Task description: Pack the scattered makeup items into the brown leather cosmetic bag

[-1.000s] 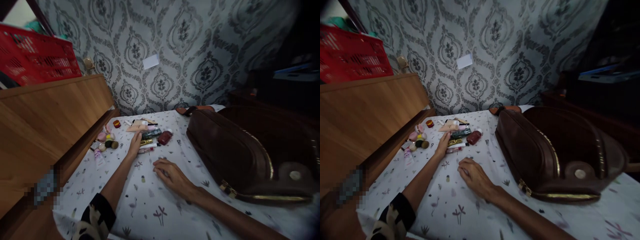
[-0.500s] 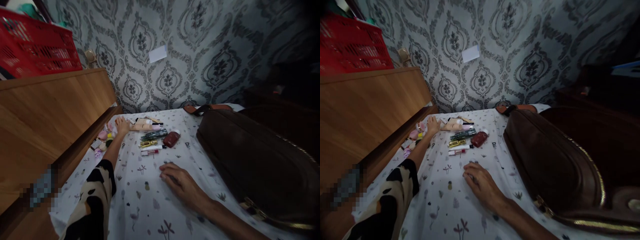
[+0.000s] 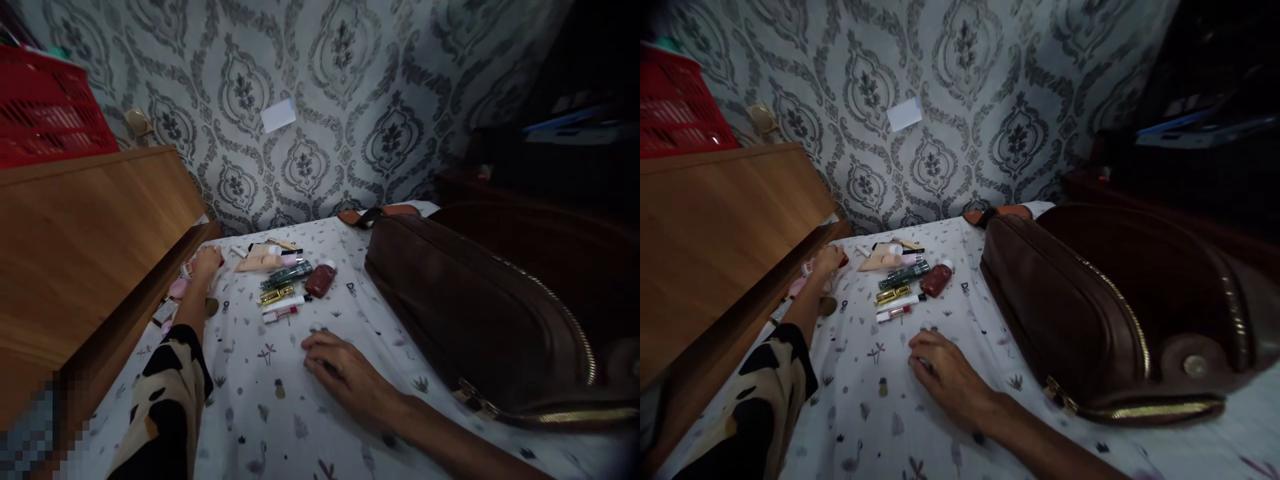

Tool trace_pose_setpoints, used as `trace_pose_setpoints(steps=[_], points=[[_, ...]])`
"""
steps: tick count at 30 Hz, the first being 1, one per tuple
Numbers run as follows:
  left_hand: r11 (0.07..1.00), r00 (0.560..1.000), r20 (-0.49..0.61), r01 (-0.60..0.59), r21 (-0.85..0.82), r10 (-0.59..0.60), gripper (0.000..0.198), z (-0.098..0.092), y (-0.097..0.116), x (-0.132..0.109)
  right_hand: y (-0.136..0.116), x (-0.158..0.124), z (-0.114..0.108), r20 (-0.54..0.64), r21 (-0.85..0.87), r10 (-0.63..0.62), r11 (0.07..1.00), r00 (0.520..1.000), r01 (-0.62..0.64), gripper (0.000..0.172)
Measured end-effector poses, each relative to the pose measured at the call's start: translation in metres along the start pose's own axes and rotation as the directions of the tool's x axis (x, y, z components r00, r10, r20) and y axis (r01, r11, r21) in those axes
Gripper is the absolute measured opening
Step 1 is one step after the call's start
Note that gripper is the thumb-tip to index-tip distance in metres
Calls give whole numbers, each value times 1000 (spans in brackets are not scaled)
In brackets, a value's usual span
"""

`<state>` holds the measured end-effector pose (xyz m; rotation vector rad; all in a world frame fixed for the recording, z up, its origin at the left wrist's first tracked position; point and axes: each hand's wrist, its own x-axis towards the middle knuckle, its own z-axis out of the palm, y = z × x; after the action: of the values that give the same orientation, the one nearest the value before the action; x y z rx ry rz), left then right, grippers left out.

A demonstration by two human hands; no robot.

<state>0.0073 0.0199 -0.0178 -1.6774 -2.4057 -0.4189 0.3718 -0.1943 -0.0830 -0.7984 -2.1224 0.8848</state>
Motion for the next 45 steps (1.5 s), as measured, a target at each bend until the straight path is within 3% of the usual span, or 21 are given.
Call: trace_pose_setpoints(steps=[5, 11, 16, 23, 30, 34, 38, 45], points=[[997, 998, -46, 40, 59, -37, 35, -18, -13, -13, -2, -1, -1, 11, 7, 8, 1000, 1000, -8, 27], [997, 1000, 24, -21, 69, 20, 35, -4, -19, -32, 4, 1, 2, 7, 13, -36, 999, 999, 35, 25], [995, 993, 66, -100, 26, 98, 36, 5, -14, -42, 10, 0, 5, 2, 4, -50, 999, 999, 50, 26], [976, 977, -7, -211, -43, 211, 32, -2, -7, -61, 8, -1, 5, -13, 7, -66, 998, 998, 66, 26], [930, 934, 80, -334, -150, 348, 38, 12, 12, -97, 10, 0, 5, -19, -22, -109, 994, 994, 108, 24], [903, 917, 111, -348, -253, 384, 48, 1, 12, -112, 9, 0, 5, -14, -54, -116, 992, 993, 115, 24], [868, 920, 63, -339, -363, 386, 56, -14, 15, -123, 8, 0, 4, -10, -61, -125, 990, 992, 124, 24], [848, 919, 6, -362, -388, 395, 41, -13, 25, -142, 7, 0, 4, -10, -57, -115, 992, 993, 115, 21]])
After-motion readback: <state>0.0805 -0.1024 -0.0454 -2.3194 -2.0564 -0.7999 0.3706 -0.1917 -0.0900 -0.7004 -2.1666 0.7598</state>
